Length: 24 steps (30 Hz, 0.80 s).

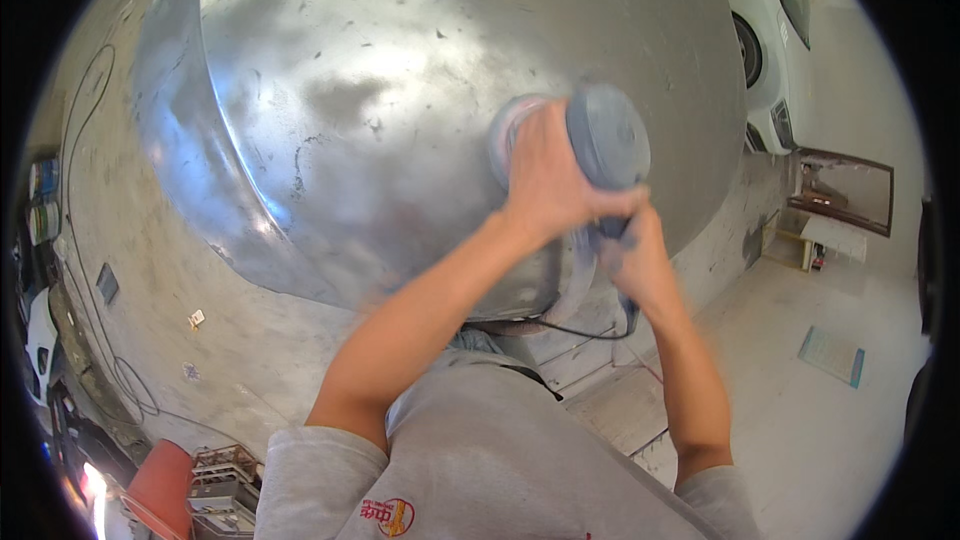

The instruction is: The person uses an orbital sander to smooth the surface of a car hood. They move the sander across the hood in overlapping passes while occasionally touching the surface with their left hand to check smoothness.

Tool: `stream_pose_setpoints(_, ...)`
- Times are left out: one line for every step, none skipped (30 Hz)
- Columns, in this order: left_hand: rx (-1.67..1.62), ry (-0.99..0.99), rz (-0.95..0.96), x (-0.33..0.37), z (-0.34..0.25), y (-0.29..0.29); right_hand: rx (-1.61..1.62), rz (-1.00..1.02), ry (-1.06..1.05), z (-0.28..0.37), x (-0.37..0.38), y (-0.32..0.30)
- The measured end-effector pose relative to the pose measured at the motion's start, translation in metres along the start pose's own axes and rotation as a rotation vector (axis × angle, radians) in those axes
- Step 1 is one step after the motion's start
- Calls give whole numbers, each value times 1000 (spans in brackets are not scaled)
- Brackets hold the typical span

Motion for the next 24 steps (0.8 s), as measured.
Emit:
stream_pose_setpoints(29, 26, 6, -6, -2, 0, -33, 4, -21, 1, -2, 0)
stream_pose_setpoints(64, 16, 51, -9, -2, 1, -106, 56, -31, 2, -3, 0)
stream_pose_setpoints(50, 19, 24, -10, -2, 2, -99, 49, -79, 3, -4, -1)
stream_pose_setpoints(34, 49, -26, -9, -2, 2, -65, 34, 13, 2, -4, -2)
stream_pose_setpoints(27, 43, -42, -6, 1, 3, -48, 48, 112, 2, -4, -2)
stream_pose_setpoints(30, 10, -49, -2, 3, 4, 0, 35, 151, 3, -3, -3)
stream_pose_setpoints(-5, 33, -49, 2, 5, 5, 7, 13, 107, 4, -1, -3)
stream_pose_setpoints(-1, 14, -38, 2, 7, 4, -12, 61, 210, 5, -1, -3)
stream_pose_setpoints(7, -2, -32, 2, 8, 3, 5, 70, 205, 7, 0, -3)
stream_pose_setpoints(19, 38, -58, 0, 8, 2, 60, 5, 87, 10, 0, -3)
stream_pose_setpoints(50, -5, -19, -4, 8, 0, 71, 45, 72, 13, 0, -2)
stream_pose_setpoints(90, -53, 45, -7, 7, -1, 32, 67, 97, 15, 0, -1)
stream_pose_setpoints(26, -69, 79, -10, 6, -3, -11, 78, 156, 18, 2, -1)
stream_pose_setpoints(19, -9, 0, -8, 4, -5, -66, 109, 264, 20, 4, -1)
stream_pose_setpoints(12, -10, -12, -4, 3, -5, -48, 113, 330, 22, 9, -1)
stream_pose_setpoints(4, -59, 19, 1, 3, -6, -19, 107, 304, 24, 16, -3)
stream_pose_setpoints(38, -5, -20, 13, 4, -4, -27, 91, 243, 26, 25, -4)
stream_pose_setpoints(18, 7, -21, 28, 5, -2, -28, 95, 266, 26, 33, -6)
stream_pose_setpoints(0, -6, 2, 42, 8, -1, -29, 100, 289, 25, 40, -7)
stream_pose_setpoints(-22, -9, 6, 48, 9, -2, -12, 118, 368, 24, 45, -7)
stream_pose_setpoints(-46, -21, 4, 51, 10, -3, 46, 114, 375, 21, 46, -5)
stream_pose_setpoints(-18, -42, 38, 50, 12, -4, 11, 110, 345, 19, 45, -3)
stream_pose_setpoints(-1, -13, 29, 44, 12, -7, 16, 82, 237, 17, 42, 1)
stream_pose_setpoints(18, 16, 15, 35, 12, -9, -18, 44, 115, 14, 36, 5)
Point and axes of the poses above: each hand's wrist, its own x-axis towards the middle knuckle, its own y-axis out of the palm, z = x × y, the point moved 1 cm from there along x, towards the middle knuckle, and after that the axes turned 2 degrees about -x, right-handed, at the moved point
